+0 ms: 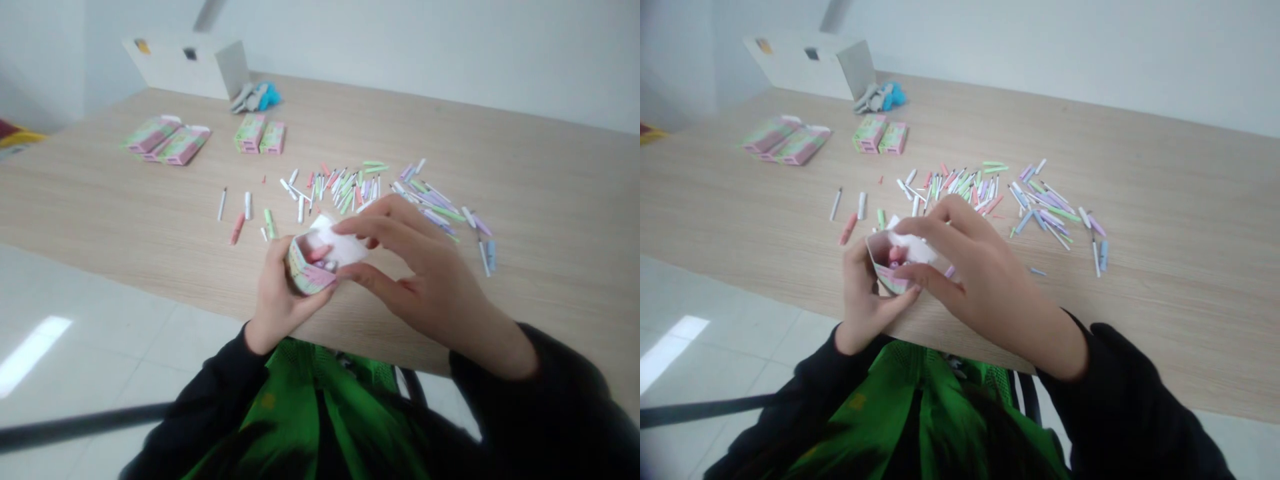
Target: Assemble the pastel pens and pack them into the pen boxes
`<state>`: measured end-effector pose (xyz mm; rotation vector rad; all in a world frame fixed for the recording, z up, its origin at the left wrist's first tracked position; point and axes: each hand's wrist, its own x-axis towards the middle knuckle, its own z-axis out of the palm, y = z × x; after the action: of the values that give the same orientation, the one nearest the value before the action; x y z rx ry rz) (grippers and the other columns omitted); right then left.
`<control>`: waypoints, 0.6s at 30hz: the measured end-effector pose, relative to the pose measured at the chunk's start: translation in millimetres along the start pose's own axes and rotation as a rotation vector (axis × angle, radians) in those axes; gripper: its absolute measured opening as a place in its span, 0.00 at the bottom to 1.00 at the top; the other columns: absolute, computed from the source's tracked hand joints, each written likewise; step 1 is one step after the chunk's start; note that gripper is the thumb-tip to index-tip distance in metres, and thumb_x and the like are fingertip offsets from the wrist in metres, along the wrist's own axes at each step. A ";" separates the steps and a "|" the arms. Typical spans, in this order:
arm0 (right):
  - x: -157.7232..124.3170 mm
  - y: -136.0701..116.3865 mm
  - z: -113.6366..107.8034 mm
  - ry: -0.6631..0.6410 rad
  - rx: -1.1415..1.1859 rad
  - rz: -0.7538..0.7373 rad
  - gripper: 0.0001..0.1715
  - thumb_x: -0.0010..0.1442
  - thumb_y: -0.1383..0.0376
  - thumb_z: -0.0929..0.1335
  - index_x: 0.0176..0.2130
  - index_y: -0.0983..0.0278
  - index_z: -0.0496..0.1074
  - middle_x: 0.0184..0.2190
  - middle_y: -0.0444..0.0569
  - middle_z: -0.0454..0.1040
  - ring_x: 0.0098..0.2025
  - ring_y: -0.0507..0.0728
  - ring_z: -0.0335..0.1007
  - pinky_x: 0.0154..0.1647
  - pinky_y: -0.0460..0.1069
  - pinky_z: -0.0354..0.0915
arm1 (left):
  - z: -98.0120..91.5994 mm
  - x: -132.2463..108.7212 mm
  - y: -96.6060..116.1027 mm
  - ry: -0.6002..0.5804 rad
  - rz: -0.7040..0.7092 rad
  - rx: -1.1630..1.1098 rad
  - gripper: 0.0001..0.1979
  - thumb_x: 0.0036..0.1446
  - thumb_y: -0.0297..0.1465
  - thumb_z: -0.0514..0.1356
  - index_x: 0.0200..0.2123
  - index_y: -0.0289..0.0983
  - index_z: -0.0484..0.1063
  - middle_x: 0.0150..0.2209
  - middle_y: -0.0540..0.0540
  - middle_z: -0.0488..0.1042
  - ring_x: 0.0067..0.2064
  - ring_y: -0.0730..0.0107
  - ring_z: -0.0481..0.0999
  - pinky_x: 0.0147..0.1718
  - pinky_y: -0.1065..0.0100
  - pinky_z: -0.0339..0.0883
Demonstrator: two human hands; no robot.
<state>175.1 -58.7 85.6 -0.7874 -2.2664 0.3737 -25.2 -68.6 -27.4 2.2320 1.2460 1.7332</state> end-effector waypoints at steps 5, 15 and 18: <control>-39.9 0.0 26.6 0.187 0.160 0.186 0.30 0.62 0.66 0.72 0.60 0.57 0.61 0.52 0.53 0.70 0.48 0.59 0.74 0.47 0.55 0.74 | 15.2 -5.6 17.1 -0.027 -0.115 -0.101 0.45 0.55 0.45 0.70 0.68 0.42 0.53 0.57 0.37 0.67 0.58 0.50 0.73 0.55 0.51 0.72; -66.6 -3.8 67.6 0.426 0.353 0.258 0.25 0.64 0.69 0.70 0.57 0.54 0.62 0.51 0.51 0.75 0.51 0.59 0.78 0.51 0.57 0.77 | 22.7 -16.6 30.8 -0.111 -0.090 -0.096 0.44 0.62 0.45 0.64 0.73 0.40 0.45 0.65 0.32 0.60 0.65 0.44 0.66 0.59 0.48 0.66; -65.4 -4.1 78.8 0.562 0.370 0.325 0.27 0.64 0.68 0.70 0.58 0.52 0.58 0.50 0.52 0.75 0.48 0.61 0.80 0.47 0.59 0.79 | 25.1 -22.4 29.1 -0.059 -0.163 -0.161 0.34 0.65 0.41 0.61 0.69 0.43 0.52 0.60 0.36 0.65 0.61 0.50 0.71 0.57 0.49 0.69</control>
<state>155.7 -106.3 -3.0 -0.9248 -1.4946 0.6132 10.8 -91.5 -40.1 2.0173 1.1927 1.6332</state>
